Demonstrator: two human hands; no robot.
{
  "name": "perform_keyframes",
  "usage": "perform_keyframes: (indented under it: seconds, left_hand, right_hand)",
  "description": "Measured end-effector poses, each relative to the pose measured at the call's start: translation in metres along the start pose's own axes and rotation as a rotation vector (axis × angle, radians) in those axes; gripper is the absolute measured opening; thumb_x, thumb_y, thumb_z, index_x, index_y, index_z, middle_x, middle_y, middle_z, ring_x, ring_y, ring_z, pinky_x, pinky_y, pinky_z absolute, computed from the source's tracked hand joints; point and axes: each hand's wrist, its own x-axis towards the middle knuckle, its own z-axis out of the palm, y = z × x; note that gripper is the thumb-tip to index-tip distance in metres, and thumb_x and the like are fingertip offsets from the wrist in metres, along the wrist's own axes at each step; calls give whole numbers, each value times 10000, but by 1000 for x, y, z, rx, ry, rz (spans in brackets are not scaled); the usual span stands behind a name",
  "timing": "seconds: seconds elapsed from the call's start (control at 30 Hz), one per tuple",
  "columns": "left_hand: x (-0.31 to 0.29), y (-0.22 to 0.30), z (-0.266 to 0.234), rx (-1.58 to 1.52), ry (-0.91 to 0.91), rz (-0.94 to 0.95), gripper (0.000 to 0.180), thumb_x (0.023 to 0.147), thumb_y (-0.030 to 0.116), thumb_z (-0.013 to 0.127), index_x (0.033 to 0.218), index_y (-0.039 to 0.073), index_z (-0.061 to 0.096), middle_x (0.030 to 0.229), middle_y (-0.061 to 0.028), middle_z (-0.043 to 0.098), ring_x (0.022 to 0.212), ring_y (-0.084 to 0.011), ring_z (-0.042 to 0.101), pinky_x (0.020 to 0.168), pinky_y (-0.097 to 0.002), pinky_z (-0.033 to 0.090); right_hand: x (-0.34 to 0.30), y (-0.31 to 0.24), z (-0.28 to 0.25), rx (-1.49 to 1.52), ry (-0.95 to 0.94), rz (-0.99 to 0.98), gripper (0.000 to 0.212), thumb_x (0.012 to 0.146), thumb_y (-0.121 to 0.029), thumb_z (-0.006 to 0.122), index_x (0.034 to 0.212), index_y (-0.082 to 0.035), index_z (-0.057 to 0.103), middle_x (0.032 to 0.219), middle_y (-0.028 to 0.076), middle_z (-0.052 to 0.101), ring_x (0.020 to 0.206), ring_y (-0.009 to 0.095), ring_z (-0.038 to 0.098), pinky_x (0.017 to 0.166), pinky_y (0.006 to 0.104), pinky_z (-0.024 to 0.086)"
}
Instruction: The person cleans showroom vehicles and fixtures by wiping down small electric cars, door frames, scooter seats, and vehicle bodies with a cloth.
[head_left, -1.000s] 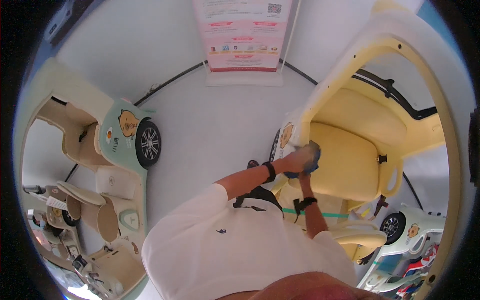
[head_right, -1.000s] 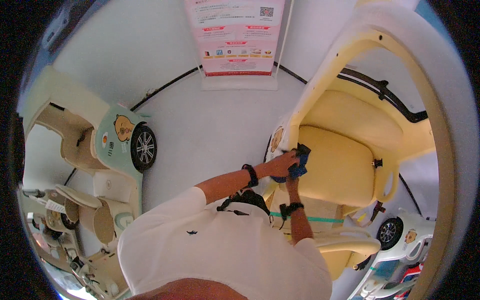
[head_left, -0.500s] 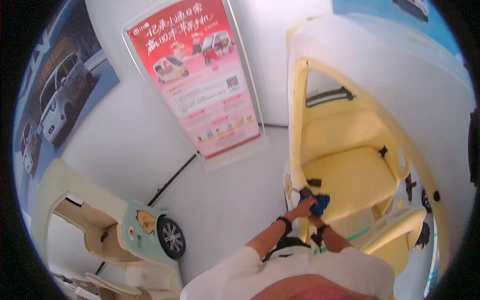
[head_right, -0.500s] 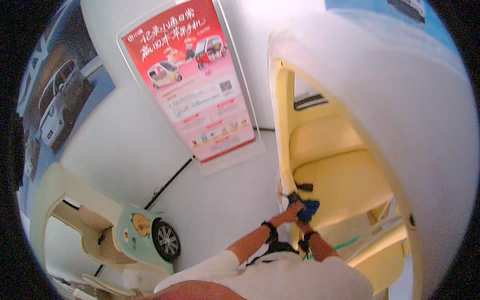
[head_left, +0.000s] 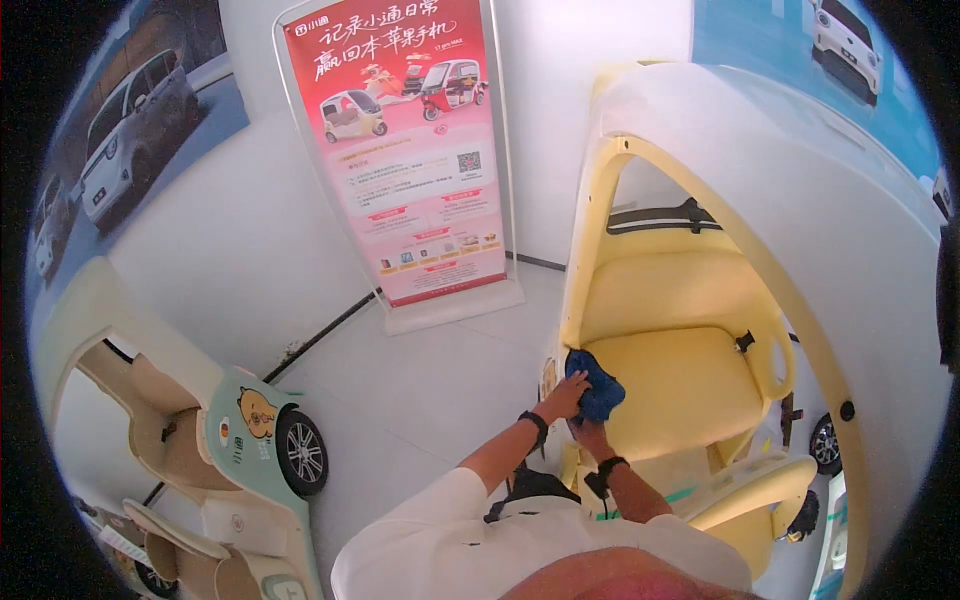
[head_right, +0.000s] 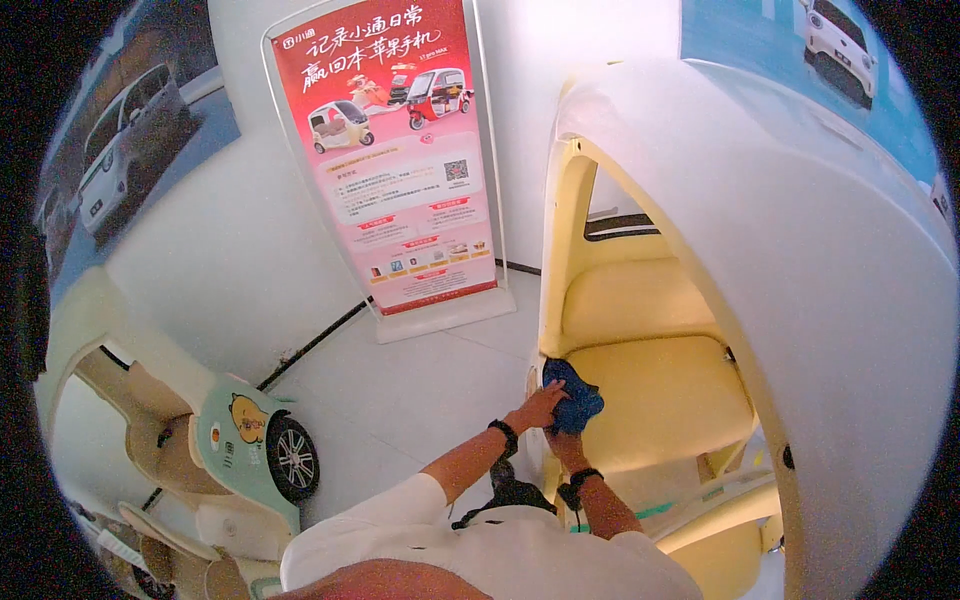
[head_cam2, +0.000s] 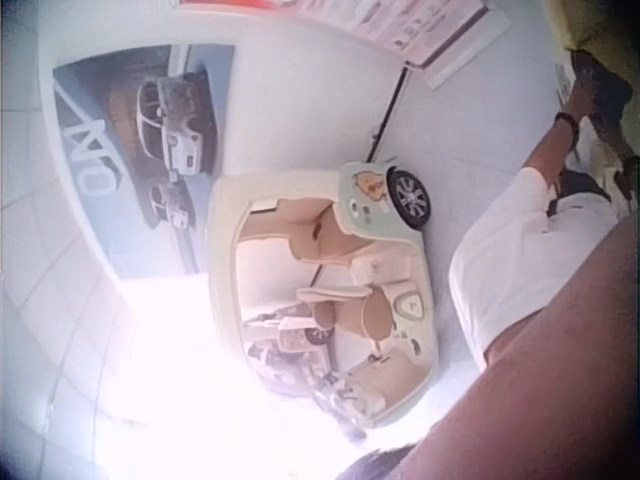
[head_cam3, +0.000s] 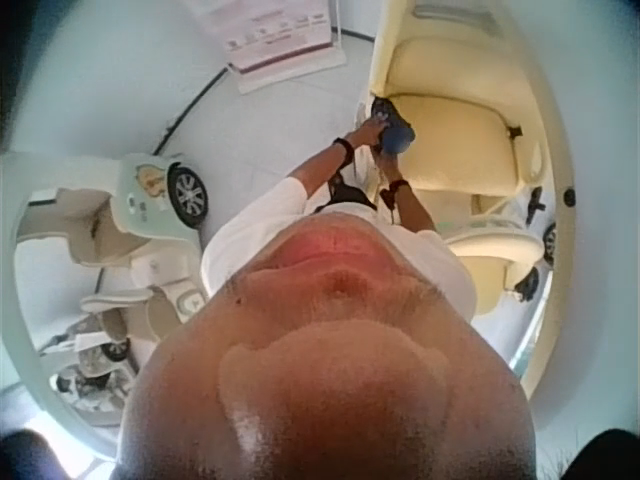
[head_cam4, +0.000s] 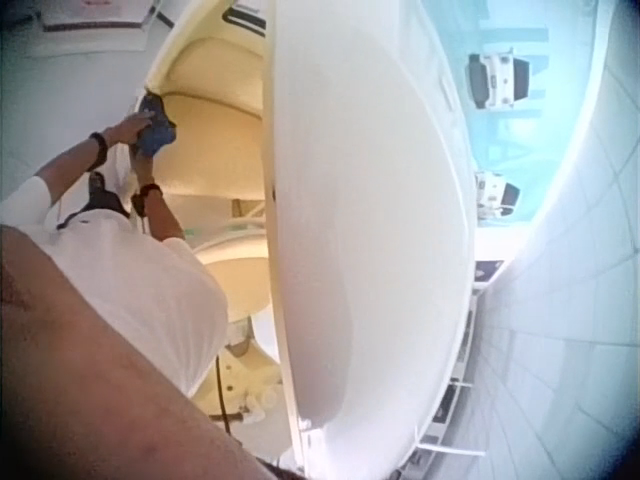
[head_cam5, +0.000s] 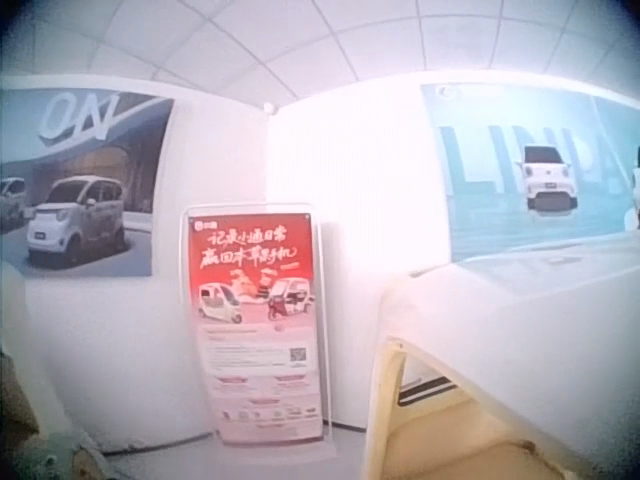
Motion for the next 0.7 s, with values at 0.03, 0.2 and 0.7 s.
perform_keyframes:
  seconds: [0.03,0.2,0.7]
  left_hand:
    - [0,-14,3,38,88,7,609,635,36,563,1216,68,386,1330,-212,279,1180,-378,343,932,-434,355]
    - [-15,-16,6,-289,-99,-314,719,686,136,612,1294,44,240,1104,-259,495,941,-378,541,764,-434,456]
    - [-101,71,42,56,-279,-99,637,728,146,529,1295,60,251,1155,-298,397,1028,-434,450,854,-462,390]
  right_hand:
    - [21,-12,-12,-26,-65,-27,595,779,-278,558,1286,-71,326,1268,183,403,1180,357,344,1000,439,247]
    - [46,-43,-33,-194,-491,191,589,773,-207,531,1305,-70,318,1330,185,322,1231,356,282,1030,454,189]
    - [-106,-21,-40,132,-586,291,537,825,-195,501,1307,-67,301,1354,169,290,1243,331,267,1037,386,182]
